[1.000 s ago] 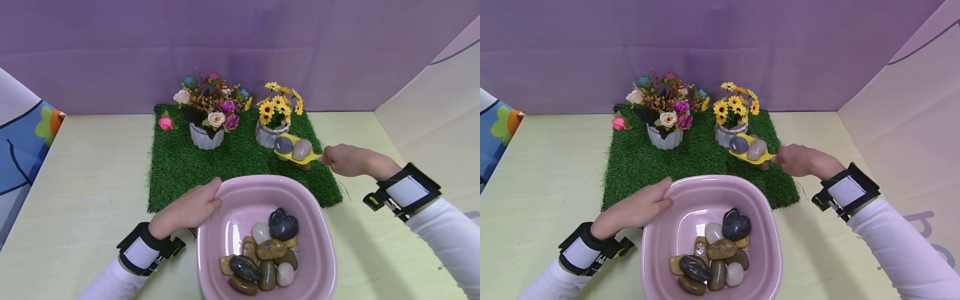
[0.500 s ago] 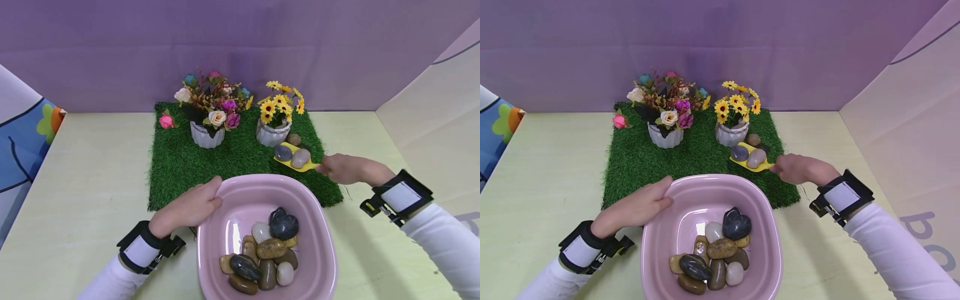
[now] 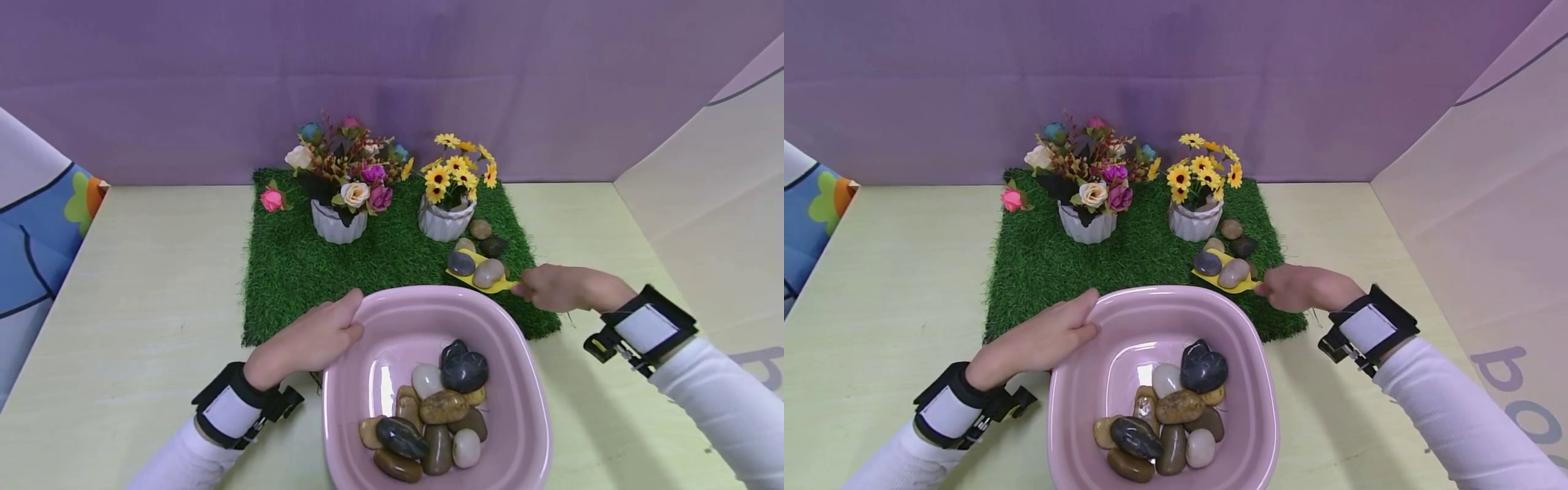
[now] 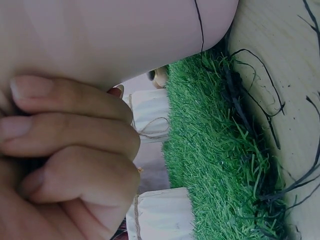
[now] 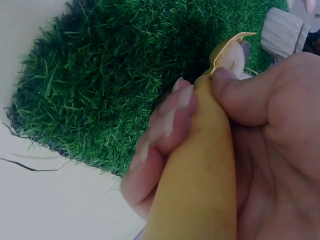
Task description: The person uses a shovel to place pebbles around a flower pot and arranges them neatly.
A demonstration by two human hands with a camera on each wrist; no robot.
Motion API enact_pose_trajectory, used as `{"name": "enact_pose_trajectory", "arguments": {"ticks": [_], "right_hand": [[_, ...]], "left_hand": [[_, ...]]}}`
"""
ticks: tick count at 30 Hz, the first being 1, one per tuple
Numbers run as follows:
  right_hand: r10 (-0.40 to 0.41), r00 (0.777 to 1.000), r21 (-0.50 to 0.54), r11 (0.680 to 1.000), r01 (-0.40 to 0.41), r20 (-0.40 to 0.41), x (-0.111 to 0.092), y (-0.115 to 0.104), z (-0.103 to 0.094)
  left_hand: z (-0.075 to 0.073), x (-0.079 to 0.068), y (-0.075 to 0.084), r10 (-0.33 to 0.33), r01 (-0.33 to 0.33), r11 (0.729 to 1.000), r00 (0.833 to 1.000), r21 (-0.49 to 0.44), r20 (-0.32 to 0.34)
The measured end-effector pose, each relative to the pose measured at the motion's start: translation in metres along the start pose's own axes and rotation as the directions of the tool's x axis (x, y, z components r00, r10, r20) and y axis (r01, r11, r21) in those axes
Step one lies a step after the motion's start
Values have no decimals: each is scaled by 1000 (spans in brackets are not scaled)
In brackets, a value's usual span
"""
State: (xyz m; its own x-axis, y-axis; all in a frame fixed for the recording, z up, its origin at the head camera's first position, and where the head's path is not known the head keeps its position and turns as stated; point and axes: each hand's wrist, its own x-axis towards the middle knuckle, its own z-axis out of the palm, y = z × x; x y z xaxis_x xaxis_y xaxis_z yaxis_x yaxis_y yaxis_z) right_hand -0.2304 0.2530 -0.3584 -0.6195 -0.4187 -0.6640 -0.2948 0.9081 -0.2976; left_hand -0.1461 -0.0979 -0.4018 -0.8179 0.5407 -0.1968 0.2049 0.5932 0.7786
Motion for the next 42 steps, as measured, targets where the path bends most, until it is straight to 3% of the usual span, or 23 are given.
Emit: {"name": "enact_pose_trajectory", "arguments": {"ticks": [11, 19, 31, 42], "right_hand": [[1, 1000, -7, 1000, -1, 27, 6, 0, 3], [28, 997, 80, 996, -34, 76, 8, -6, 1], [71, 990, 106, 991, -84, 125, 4, -9, -6], [83, 988, -50, 996, -77, 133, -6, -4, -27]], "left_hand": [[1, 0, -1, -5, 5, 1000, 1000, -4, 2], [0, 0, 0, -9, 9, 1000, 1000, -14, 3], [0, 0, 0, -11, 11, 1000, 1000, -26, 12], [0, 0, 0, -7, 7, 1000, 1000, -23, 8]]}}
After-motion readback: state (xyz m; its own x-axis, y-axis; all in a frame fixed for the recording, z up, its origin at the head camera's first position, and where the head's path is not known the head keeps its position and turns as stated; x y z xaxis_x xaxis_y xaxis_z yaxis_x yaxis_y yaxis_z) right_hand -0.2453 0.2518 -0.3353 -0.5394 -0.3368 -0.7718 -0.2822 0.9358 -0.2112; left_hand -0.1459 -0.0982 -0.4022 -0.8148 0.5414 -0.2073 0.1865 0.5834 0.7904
